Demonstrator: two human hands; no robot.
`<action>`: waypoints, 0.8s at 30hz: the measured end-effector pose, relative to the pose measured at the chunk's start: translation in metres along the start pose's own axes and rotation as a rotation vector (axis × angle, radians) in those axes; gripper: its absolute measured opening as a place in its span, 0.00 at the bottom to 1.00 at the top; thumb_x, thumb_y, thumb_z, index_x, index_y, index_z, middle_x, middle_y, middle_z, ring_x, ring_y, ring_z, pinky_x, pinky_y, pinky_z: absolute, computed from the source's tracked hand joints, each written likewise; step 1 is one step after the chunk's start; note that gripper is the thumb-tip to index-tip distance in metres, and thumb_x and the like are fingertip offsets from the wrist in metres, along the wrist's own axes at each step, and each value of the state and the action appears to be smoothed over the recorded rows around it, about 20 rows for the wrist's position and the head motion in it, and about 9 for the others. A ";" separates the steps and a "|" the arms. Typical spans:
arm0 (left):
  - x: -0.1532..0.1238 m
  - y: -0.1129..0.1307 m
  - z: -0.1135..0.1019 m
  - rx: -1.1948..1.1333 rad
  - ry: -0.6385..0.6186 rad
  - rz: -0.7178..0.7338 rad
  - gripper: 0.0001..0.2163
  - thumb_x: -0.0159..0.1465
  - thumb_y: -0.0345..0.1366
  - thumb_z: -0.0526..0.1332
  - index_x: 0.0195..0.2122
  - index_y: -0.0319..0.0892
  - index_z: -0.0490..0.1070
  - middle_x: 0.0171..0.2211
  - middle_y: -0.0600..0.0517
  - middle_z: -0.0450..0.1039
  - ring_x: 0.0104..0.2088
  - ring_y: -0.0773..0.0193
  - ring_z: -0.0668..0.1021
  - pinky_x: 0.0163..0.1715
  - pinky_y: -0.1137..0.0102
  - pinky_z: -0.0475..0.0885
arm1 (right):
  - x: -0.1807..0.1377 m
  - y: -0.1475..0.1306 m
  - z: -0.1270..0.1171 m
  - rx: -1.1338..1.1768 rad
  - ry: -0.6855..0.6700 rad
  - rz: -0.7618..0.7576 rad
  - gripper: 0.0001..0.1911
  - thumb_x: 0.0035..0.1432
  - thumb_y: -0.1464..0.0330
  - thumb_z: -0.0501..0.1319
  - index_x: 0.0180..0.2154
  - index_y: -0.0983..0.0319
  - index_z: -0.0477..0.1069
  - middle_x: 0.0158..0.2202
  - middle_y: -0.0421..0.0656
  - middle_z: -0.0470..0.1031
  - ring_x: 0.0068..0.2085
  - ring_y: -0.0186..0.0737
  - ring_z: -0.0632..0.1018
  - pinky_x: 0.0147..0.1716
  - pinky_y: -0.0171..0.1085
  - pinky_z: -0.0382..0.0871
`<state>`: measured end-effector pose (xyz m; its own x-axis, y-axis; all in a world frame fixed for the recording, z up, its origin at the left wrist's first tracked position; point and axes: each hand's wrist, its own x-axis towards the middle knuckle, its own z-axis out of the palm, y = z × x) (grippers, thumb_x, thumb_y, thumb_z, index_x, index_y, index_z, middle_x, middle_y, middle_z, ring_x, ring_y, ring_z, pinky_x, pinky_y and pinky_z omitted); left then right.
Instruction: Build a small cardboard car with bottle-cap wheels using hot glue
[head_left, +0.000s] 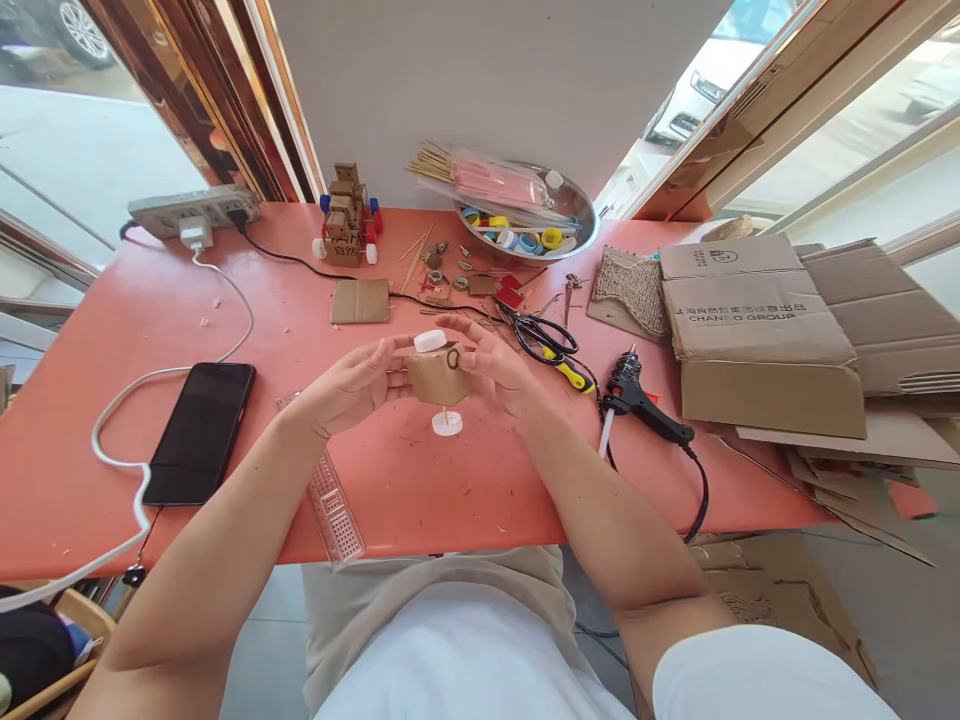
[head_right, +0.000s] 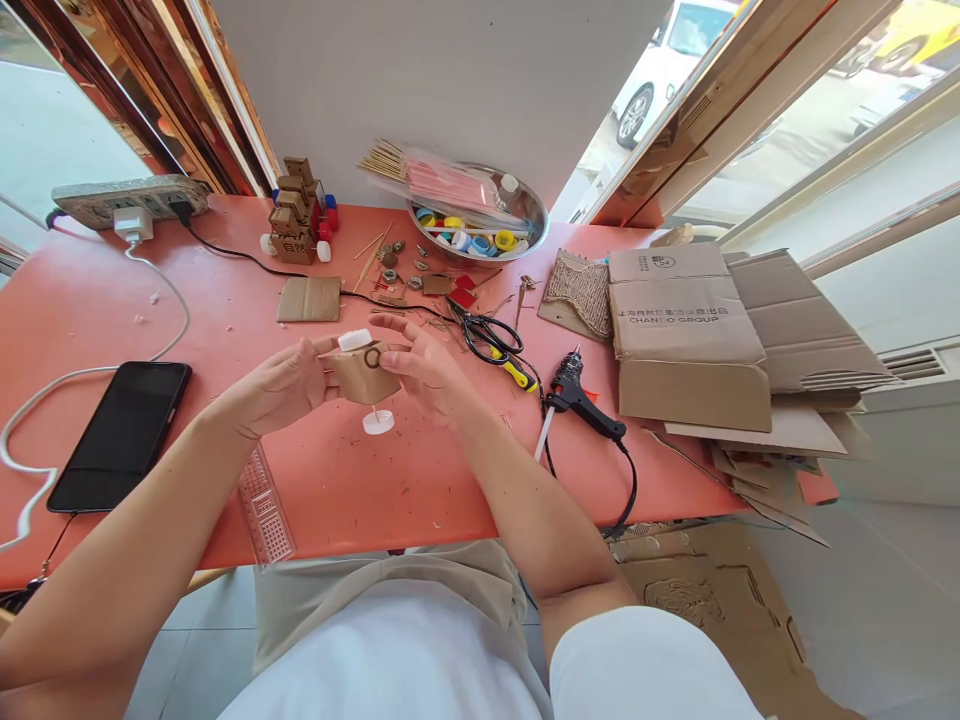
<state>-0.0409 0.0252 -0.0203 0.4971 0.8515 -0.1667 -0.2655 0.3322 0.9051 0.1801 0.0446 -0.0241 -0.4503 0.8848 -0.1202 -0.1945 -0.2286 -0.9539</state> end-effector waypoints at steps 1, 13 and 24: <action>0.000 0.000 0.001 -0.012 -0.014 -0.003 0.37 0.51 0.68 0.79 0.51 0.45 0.85 0.53 0.38 0.87 0.59 0.39 0.85 0.58 0.52 0.81 | 0.000 0.001 0.000 0.003 0.029 -0.002 0.37 0.43 0.49 0.79 0.53 0.54 0.74 0.46 0.45 0.87 0.48 0.51 0.87 0.44 0.45 0.82; 0.006 -0.014 0.010 -0.080 0.083 -0.082 0.28 0.53 0.58 0.80 0.47 0.46 0.84 0.46 0.43 0.87 0.51 0.45 0.88 0.51 0.56 0.84 | 0.003 0.014 0.013 -0.010 0.184 0.075 0.25 0.51 0.50 0.75 0.42 0.56 0.73 0.46 0.46 0.84 0.46 0.45 0.82 0.42 0.41 0.78; 0.010 -0.015 0.006 -0.073 0.229 -0.032 0.29 0.50 0.66 0.78 0.37 0.46 0.82 0.42 0.45 0.88 0.46 0.45 0.88 0.44 0.58 0.84 | -0.011 0.004 0.019 -0.312 0.253 -0.239 0.22 0.59 0.48 0.72 0.45 0.55 0.74 0.49 0.47 0.87 0.52 0.47 0.86 0.49 0.44 0.80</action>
<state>-0.0272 0.0267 -0.0333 0.3085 0.9070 -0.2865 -0.3160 0.3818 0.8685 0.1675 0.0259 -0.0209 -0.1901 0.9780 0.0864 0.0224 0.0923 -0.9955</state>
